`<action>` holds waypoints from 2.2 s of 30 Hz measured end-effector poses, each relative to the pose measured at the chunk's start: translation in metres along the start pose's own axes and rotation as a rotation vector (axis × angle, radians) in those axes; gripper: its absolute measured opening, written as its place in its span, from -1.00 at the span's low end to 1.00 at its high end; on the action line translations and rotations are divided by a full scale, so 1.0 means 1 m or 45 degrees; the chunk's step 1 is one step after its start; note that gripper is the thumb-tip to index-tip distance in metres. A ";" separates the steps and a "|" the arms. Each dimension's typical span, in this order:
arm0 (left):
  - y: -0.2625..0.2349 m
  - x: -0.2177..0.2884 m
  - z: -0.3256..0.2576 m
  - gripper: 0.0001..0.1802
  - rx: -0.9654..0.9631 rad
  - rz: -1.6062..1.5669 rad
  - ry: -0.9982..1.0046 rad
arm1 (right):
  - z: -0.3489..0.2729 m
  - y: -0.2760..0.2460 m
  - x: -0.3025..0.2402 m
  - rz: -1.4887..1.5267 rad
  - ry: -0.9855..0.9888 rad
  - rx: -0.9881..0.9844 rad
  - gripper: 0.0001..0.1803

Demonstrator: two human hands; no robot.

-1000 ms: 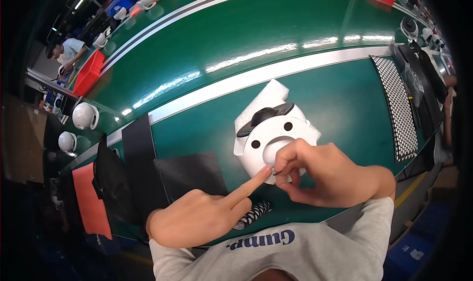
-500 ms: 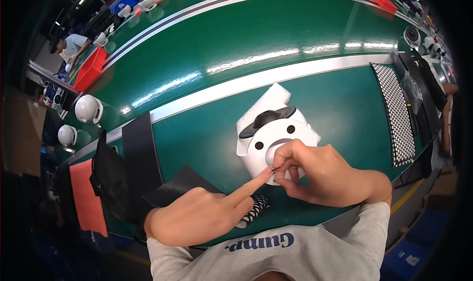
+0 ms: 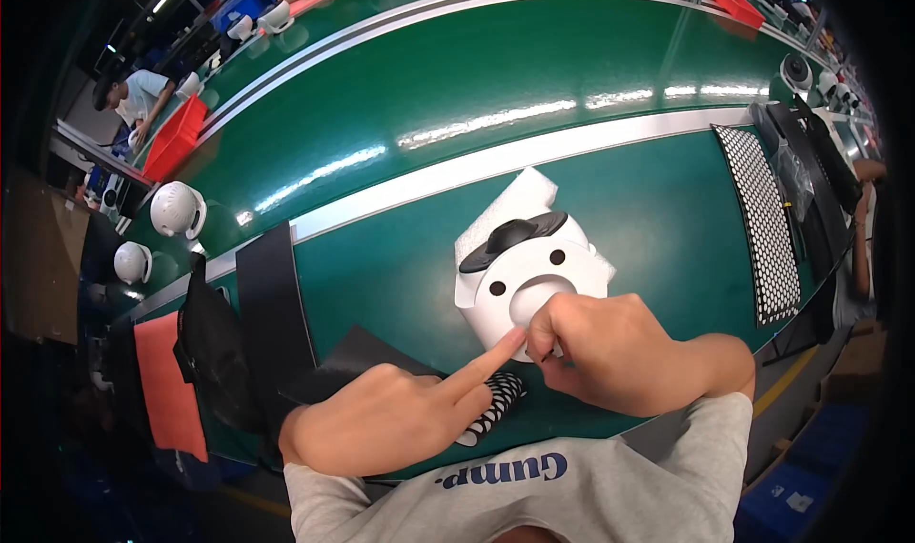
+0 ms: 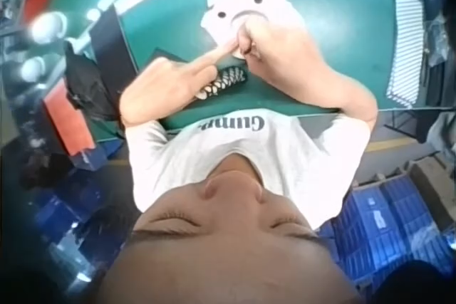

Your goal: The worker is assembling and inspecting security camera housings and foam inserts on a factory production line.

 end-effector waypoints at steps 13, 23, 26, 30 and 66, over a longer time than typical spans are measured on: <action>0.001 0.015 0.014 -0.75 0.221 -0.189 -0.136 | -0.022 0.007 -0.012 -0.405 -0.248 0.361 -0.78; 0.006 -0.017 0.042 -0.78 0.182 -0.190 0.123 | -0.030 0.020 -0.021 -0.905 -0.551 0.630 -0.86; 0.004 -0.016 0.032 -0.73 0.090 -0.225 0.160 | -0.036 0.025 -0.033 -1.001 -0.708 0.656 -0.84; -0.011 -0.007 0.032 -0.87 0.236 -0.537 0.031 | -0.036 0.024 -0.034 -1.110 -0.917 0.586 -0.82; 0.012 -0.011 0.032 -0.78 -0.050 -0.596 0.140 | -0.037 0.031 -0.002 -0.859 -1.519 0.864 -0.62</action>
Point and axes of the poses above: each hand's wrist, its own z-axis towards the middle knuckle, its own y-axis out of the palm, x = y × z, the point moved 4 cm from there along z, towards the middle knuckle, and after that the axes turned 10 degrees about -z, right-handed, at the moved point
